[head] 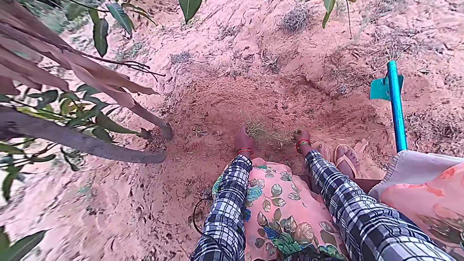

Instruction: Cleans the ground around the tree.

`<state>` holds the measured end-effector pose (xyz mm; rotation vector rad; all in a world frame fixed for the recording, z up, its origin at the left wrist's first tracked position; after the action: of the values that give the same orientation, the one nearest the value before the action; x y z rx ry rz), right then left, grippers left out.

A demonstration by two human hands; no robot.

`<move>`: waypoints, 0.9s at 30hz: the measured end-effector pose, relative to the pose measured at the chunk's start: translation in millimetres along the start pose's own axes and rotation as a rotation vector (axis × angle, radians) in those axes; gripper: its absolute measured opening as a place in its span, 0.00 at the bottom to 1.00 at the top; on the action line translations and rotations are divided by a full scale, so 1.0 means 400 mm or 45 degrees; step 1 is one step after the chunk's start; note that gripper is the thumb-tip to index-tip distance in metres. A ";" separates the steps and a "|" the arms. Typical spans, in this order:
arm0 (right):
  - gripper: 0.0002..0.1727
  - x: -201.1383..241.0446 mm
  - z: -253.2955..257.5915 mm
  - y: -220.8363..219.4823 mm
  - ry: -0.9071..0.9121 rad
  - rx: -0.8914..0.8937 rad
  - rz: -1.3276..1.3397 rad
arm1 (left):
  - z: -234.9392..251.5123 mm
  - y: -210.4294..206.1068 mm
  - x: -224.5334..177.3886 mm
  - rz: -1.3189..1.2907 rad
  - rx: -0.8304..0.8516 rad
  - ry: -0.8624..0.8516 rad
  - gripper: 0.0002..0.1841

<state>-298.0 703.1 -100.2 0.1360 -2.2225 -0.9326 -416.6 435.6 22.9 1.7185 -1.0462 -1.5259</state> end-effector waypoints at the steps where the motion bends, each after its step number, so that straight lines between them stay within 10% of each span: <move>1: 0.18 -0.033 0.020 0.033 -0.076 -0.053 -0.037 | 0.005 0.031 0.013 -0.008 -0.088 0.052 0.33; 7: 0.24 -0.157 0.072 0.146 -0.164 -0.033 -0.220 | 0.026 0.066 0.074 -0.110 -0.104 0.197 0.35; 19: 0.30 0.082 -0.164 -0.290 0.855 0.655 -0.782 | 0.014 -0.043 0.031 -0.152 0.307 -0.027 0.40; 27: 0.34 0.075 -0.165 -0.288 0.882 0.762 -0.869 | 0.024 -0.062 0.034 -0.194 0.352 -0.090 0.42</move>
<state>-296.4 569.5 -126.8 1.3383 -1.7125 -0.3898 -421.7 437.0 -6.5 1.9836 -1.2347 -1.6053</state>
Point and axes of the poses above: each hand's wrist, its own z-axis towards the middle knuckle, its own y-axis out of the back of the hand, x = y × z, the point moved 7 cm from there along z, towards the middle knuckle, and after that the axes turned 14 degrees about -z, right-handed, at the moved point
